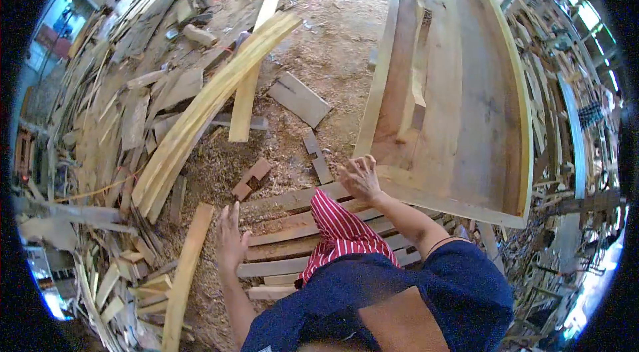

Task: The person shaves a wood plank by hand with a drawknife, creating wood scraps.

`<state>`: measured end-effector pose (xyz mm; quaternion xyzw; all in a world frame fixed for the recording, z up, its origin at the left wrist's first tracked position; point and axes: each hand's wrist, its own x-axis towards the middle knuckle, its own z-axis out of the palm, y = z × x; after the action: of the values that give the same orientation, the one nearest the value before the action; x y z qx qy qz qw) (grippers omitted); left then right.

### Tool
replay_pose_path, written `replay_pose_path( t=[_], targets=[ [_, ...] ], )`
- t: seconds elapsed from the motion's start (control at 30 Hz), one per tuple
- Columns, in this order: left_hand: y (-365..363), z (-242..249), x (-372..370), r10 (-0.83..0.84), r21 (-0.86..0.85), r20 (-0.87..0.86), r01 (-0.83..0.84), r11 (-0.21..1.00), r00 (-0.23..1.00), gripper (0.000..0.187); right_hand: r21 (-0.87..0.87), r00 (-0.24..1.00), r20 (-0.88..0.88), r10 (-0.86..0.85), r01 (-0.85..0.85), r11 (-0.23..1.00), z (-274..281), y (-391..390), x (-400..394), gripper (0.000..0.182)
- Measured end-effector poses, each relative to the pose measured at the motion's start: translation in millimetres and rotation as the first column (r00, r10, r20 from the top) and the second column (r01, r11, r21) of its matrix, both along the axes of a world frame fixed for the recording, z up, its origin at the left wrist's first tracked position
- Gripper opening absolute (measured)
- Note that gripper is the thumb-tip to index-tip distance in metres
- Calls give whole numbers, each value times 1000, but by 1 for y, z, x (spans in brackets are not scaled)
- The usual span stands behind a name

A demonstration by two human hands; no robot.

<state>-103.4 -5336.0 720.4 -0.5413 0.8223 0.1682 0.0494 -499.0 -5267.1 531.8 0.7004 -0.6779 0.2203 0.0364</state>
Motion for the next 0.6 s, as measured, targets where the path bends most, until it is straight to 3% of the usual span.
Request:
replay_pose_path(
  t=[0.07,0.1,0.2,0.27,0.33,0.4,0.47,0.5,0.6],
  targets=[
    [-23,-3,5,-20,21,-8,20,1000,1000,92,202,994,-99,-50,70,977,16,-25,-4,39],
    [-36,-4,8,-14,-6,-15,14,1000,1000,92,198,993,-104,-62,82,977,14,-39,-8,39],
    [-83,-5,14,-34,-45,-62,32,998,998,91,6,947,-159,-280,285,959,-4,-83,-26,45],
    [-125,-7,10,-35,-108,-62,29,994,997,91,-70,935,-140,-326,319,945,-17,-117,-46,54],
    [-169,-3,-5,-55,-99,-52,49,994,997,91,-148,849,-224,-478,455,878,-15,-153,-64,61],
    [-221,-17,-16,-104,-70,-72,99,993,992,91,-101,788,-242,-566,559,823,-22,-187,-89,65],
    [-277,-29,-24,-158,-70,-10,157,985,987,90,-225,630,-230,-742,707,670,-42,-210,-105,62],
    [-308,-44,-26,-196,-93,33,198,976,980,90,-45,600,-280,-749,772,635,-17,-211,-104,63],
    [-380,-45,-42,-313,-38,47,315,948,949,87,-10,550,-367,-750,804,594,-32,-213,-109,76]
  ],
)
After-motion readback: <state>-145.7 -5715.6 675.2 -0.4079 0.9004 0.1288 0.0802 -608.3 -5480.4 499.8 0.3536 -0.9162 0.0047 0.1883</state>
